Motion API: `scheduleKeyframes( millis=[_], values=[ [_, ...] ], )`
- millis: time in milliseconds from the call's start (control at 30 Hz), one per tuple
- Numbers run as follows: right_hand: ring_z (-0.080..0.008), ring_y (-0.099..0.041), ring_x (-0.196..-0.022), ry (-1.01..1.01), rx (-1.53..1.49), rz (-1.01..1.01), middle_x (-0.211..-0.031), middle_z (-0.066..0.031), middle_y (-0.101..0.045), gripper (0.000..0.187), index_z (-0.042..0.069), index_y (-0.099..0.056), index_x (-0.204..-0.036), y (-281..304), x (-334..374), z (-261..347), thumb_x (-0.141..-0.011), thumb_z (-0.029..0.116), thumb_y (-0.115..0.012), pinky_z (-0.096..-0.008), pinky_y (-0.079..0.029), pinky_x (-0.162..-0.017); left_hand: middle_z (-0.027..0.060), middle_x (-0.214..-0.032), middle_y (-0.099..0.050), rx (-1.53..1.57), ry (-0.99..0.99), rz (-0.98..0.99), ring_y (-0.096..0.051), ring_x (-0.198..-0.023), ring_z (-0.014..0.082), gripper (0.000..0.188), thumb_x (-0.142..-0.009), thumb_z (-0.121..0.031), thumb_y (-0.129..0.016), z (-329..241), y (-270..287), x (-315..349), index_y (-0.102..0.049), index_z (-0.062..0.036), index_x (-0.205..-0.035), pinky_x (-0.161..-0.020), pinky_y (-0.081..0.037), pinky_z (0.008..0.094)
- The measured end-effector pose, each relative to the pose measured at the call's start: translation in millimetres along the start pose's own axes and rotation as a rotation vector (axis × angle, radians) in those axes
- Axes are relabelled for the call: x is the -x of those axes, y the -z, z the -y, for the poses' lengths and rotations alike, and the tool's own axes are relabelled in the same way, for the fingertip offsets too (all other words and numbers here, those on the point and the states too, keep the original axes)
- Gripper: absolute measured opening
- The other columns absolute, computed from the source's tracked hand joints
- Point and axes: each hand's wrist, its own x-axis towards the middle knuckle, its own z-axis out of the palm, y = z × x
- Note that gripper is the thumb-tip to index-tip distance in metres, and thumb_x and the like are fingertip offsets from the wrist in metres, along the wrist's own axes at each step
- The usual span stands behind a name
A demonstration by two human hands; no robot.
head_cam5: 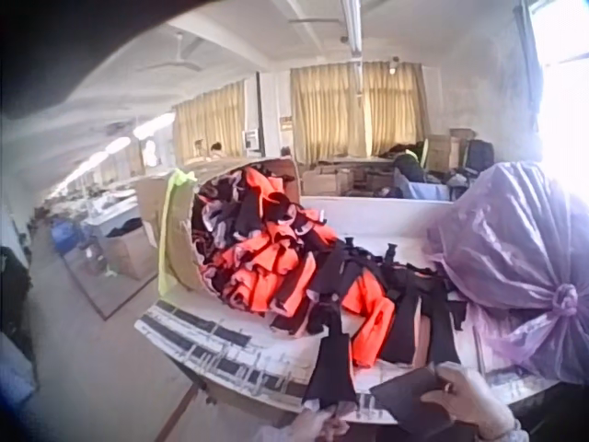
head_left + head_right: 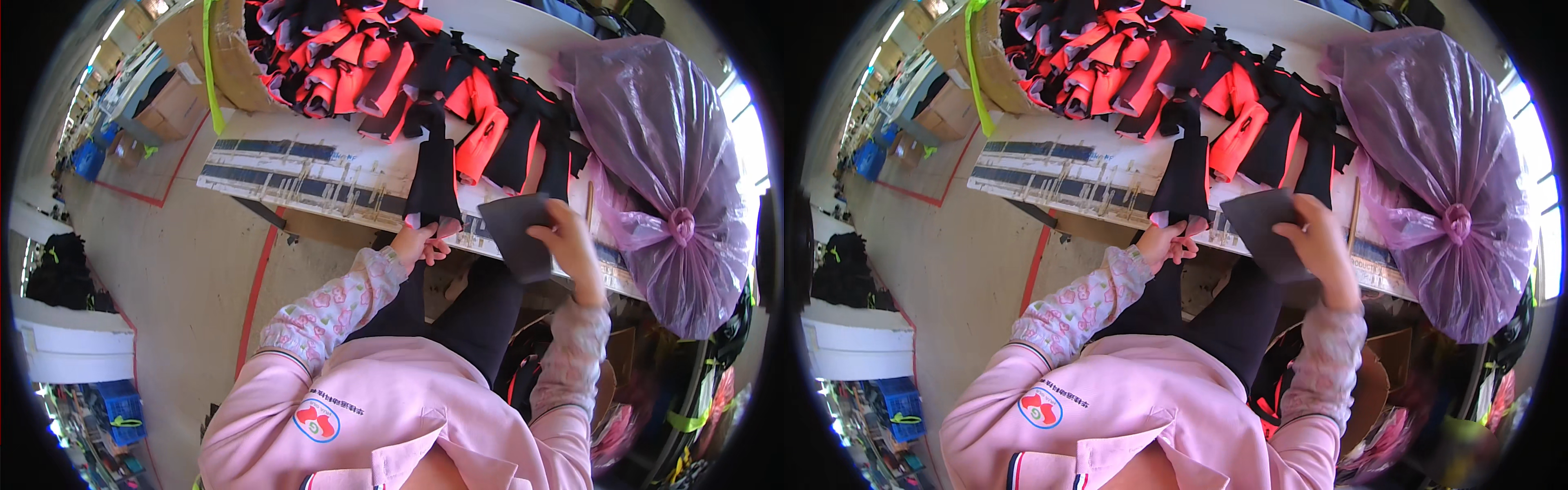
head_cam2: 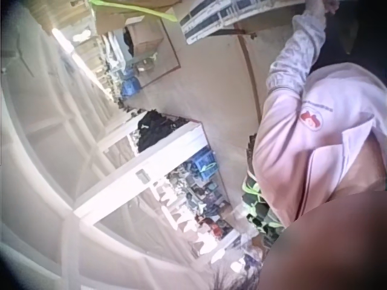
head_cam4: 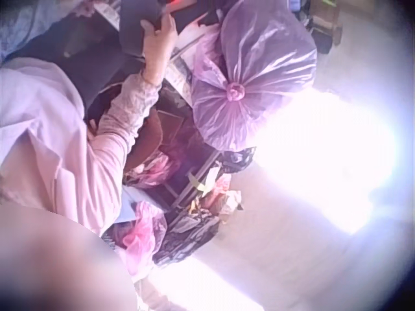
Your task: Manually turning inside out fabric components for life jackets or safety vests using a wooden rod.
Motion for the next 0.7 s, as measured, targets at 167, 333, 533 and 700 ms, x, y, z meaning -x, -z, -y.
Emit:
scheduleKeyframes(
  millis=[167, 333, 533, 700],
  values=[
    [-0.0226, -0.061, -0.083, 0.37, -0.687, -0.302, -0.089, -0.0126, -0.06, 0.014, 0.0, -0.056, -0.088, -9, 49, 46, -0.075, 0.002, -0.061, -0.0306, -0.048, -0.076, 0.0112, -0.072, -0.062, -0.017, -0.044, 0.049, -0.05, -0.042, 0.0134, 0.031, -0.092, -0.028, -0.044, -4, -13, -6, -0.059, -0.0022, -0.098, -0.049, -0.047, 0.0259],
    [-0.0257, -0.062, -0.081, 0.394, -0.331, -0.292, -0.088, -0.0124, -0.062, 0.024, 0.002, -0.057, -0.084, -51, 52, 40, -0.063, -0.01, -0.056, -0.0302, -0.048, -0.073, 0.0046, -0.072, -0.063, 0.11, -0.171, 0.105, -0.052, -0.048, 0.0106, 0.022, -0.089, -0.025, -0.05, 4, -20, -16, -0.062, -0.0081, -0.094, -0.044, -0.041, 0.0233],
    [-0.0283, -0.061, -0.077, 0.434, -0.148, -0.397, -0.087, -0.0119, -0.061, 0.03, 0.003, -0.058, -0.085, -76, 45, 39, -0.059, -0.012, -0.056, -0.0309, -0.049, -0.07, 0.0024, -0.073, -0.063, 0.12, -0.114, 0.125, -0.057, -0.054, 0.0101, 0.019, -0.086, -0.018, -0.054, 19, -12, -29, -0.063, -0.0077, -0.099, -0.044, -0.042, 0.0236],
    [-0.0279, -0.052, -0.09, 0.48, 0.167, -0.403, -0.092, -0.0049, -0.06, 0.04, 0.008, -0.059, -0.087, -94, 28, 21, -0.05, -0.007, -0.061, -0.0376, -0.039, -0.079, 0.0073, -0.087, -0.066, -0.007, -0.454, 0.424, -0.064, -0.067, 0.0137, 0.026, -0.085, -0.018, -0.054, 8, -19, -5, -0.061, -0.0019, -0.103, -0.047, -0.048, 0.0235]
  ],
)
